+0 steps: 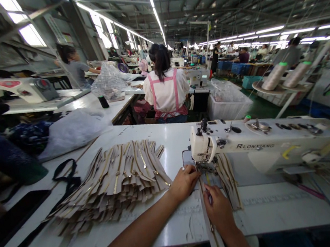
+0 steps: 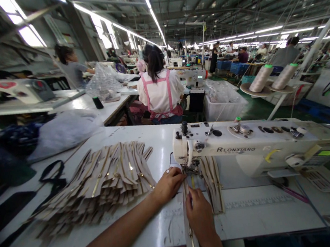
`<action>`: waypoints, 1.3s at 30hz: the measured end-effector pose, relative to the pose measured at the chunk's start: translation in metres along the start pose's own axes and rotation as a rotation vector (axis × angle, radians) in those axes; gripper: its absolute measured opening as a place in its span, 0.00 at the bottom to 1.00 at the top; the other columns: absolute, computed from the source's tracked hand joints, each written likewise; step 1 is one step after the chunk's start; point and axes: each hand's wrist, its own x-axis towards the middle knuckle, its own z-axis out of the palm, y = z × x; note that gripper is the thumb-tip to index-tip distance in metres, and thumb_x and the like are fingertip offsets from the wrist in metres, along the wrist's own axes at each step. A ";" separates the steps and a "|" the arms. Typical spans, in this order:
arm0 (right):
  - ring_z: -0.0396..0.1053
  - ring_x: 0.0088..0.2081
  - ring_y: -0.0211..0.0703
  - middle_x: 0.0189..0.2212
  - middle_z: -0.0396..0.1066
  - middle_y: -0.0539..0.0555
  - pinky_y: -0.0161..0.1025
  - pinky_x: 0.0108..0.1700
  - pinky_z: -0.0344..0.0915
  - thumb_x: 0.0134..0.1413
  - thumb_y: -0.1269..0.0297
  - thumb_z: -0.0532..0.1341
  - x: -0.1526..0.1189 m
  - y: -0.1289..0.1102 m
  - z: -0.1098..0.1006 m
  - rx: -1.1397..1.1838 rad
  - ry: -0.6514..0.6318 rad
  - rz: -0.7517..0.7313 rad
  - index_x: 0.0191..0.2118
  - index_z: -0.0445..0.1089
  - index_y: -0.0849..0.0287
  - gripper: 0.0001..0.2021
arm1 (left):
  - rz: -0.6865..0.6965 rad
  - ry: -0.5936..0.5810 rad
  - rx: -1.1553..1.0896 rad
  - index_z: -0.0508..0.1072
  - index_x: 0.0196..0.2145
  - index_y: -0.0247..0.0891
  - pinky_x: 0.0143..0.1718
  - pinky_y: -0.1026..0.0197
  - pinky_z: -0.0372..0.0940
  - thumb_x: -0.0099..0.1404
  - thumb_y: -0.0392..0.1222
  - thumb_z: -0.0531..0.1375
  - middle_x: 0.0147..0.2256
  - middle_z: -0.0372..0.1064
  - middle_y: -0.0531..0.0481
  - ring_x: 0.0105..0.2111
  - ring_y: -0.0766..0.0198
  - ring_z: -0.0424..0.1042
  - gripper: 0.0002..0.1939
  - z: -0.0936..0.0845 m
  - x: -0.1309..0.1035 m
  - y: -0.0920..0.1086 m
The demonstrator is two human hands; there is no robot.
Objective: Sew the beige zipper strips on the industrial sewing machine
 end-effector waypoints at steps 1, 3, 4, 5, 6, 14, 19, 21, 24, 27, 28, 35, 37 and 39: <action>0.74 0.38 0.42 0.38 0.74 0.57 0.37 0.42 0.68 0.63 0.67 0.48 0.000 0.000 0.000 -0.006 0.000 -0.010 0.48 0.71 0.60 0.17 | 0.003 0.002 0.001 0.75 0.47 0.39 0.44 0.56 0.65 0.72 0.39 0.51 0.40 0.66 0.43 0.41 0.58 0.65 0.14 0.000 0.000 0.000; 0.74 0.37 0.42 0.36 0.73 0.56 0.36 0.41 0.68 0.62 0.68 0.48 0.001 0.000 0.000 -0.022 -0.010 -0.030 0.47 0.72 0.60 0.17 | 0.004 0.000 0.006 0.75 0.47 0.40 0.44 0.56 0.65 0.72 0.39 0.51 0.40 0.66 0.43 0.41 0.58 0.65 0.14 0.000 0.000 0.000; 0.73 0.37 0.41 0.36 0.73 0.56 0.36 0.41 0.68 0.62 0.69 0.48 0.001 0.000 0.000 -0.032 -0.016 -0.039 0.47 0.73 0.59 0.17 | 0.002 -0.003 0.009 0.75 0.47 0.40 0.44 0.56 0.65 0.72 0.39 0.51 0.40 0.66 0.43 0.41 0.58 0.65 0.14 0.000 0.000 0.000; 0.73 0.37 0.41 0.35 0.73 0.56 0.35 0.42 0.68 0.62 0.70 0.48 0.002 0.000 0.000 -0.043 -0.022 -0.045 0.47 0.73 0.59 0.17 | -0.002 -0.005 0.011 0.75 0.47 0.40 0.44 0.56 0.65 0.72 0.39 0.51 0.40 0.66 0.43 0.42 0.58 0.65 0.14 0.000 0.000 0.000; 0.73 0.37 0.41 0.35 0.73 0.56 0.35 0.42 0.68 0.62 0.70 0.48 0.002 0.000 0.000 -0.053 -0.028 -0.048 0.47 0.73 0.60 0.17 | -0.006 -0.009 0.014 0.74 0.47 0.40 0.45 0.56 0.64 0.72 0.39 0.51 0.40 0.66 0.43 0.42 0.58 0.65 0.13 0.000 -0.001 0.001; 0.73 0.38 0.41 0.38 0.72 0.56 0.33 0.41 0.67 0.62 0.73 0.49 0.004 -0.005 -0.003 -0.122 -0.113 -0.030 0.48 0.73 0.61 0.17 | 0.011 -0.031 0.048 0.74 0.47 0.40 0.46 0.56 0.64 0.72 0.38 0.51 0.41 0.67 0.44 0.42 0.58 0.66 0.13 0.001 -0.002 -0.001; 0.74 0.38 0.40 0.39 0.72 0.56 0.32 0.39 0.66 0.62 0.75 0.49 0.009 -0.013 -0.005 -0.225 -0.173 -0.001 0.49 0.72 0.60 0.17 | 0.002 -0.025 0.062 0.74 0.42 0.38 0.45 0.56 0.64 0.72 0.38 0.51 0.38 0.71 0.45 0.40 0.59 0.67 0.11 0.000 -0.003 -0.003; 0.74 0.38 0.40 0.40 0.73 0.56 0.32 0.37 0.66 0.62 0.75 0.49 0.014 -0.015 -0.005 -0.261 -0.191 0.009 0.48 0.72 0.59 0.18 | -0.006 -0.018 0.062 0.73 0.41 0.37 0.46 0.56 0.64 0.71 0.37 0.51 0.38 0.72 0.46 0.40 0.58 0.68 0.11 -0.001 -0.003 -0.004; 0.74 0.38 0.41 0.40 0.73 0.56 0.34 0.36 0.66 0.63 0.74 0.48 0.024 -0.017 -0.004 -0.269 -0.211 0.027 0.47 0.73 0.58 0.17 | -0.007 -0.009 0.058 0.73 0.40 0.37 0.46 0.55 0.65 0.71 0.37 0.51 0.39 0.72 0.45 0.41 0.58 0.68 0.11 -0.001 -0.003 -0.003; 0.74 0.39 0.42 0.41 0.73 0.56 0.34 0.36 0.66 0.64 0.72 0.49 0.035 -0.017 -0.002 -0.244 -0.211 0.041 0.47 0.73 0.57 0.16 | -0.016 -0.011 0.063 0.73 0.39 0.36 0.45 0.56 0.65 0.71 0.37 0.51 0.38 0.71 0.45 0.40 0.58 0.68 0.11 -0.002 -0.003 -0.002; 0.74 0.40 0.42 0.41 0.73 0.56 0.34 0.37 0.66 0.63 0.72 0.49 0.038 -0.017 -0.001 -0.236 -0.208 0.046 0.47 0.73 0.58 0.16 | -0.019 -0.011 0.066 0.74 0.38 0.36 0.45 0.56 0.65 0.70 0.37 0.52 0.37 0.71 0.45 0.40 0.58 0.68 0.11 -0.002 -0.003 -0.002; 0.74 0.39 0.40 0.43 0.73 0.55 0.33 0.37 0.64 0.64 0.70 0.49 0.051 -0.016 0.002 -0.237 -0.206 0.078 0.50 0.71 0.57 0.16 | -0.032 -0.011 0.052 0.75 0.40 0.37 0.45 0.57 0.65 0.70 0.36 0.52 0.37 0.70 0.45 0.40 0.58 0.67 0.11 -0.003 -0.004 -0.002; 0.74 0.39 0.40 0.44 0.74 0.55 0.33 0.37 0.64 0.64 0.69 0.50 0.052 -0.015 0.003 -0.229 -0.196 0.076 0.51 0.71 0.56 0.16 | -0.040 -0.010 0.050 0.75 0.41 0.37 0.45 0.56 0.65 0.70 0.36 0.53 0.37 0.70 0.45 0.40 0.58 0.67 0.11 -0.003 -0.004 -0.002; 0.74 0.40 0.40 0.44 0.74 0.54 0.33 0.38 0.64 0.64 0.68 0.50 0.052 -0.015 0.003 -0.220 -0.183 0.074 0.52 0.71 0.56 0.16 | -0.043 -0.008 0.047 0.75 0.42 0.37 0.45 0.56 0.65 0.70 0.36 0.53 0.37 0.70 0.45 0.40 0.58 0.67 0.11 -0.003 -0.003 -0.003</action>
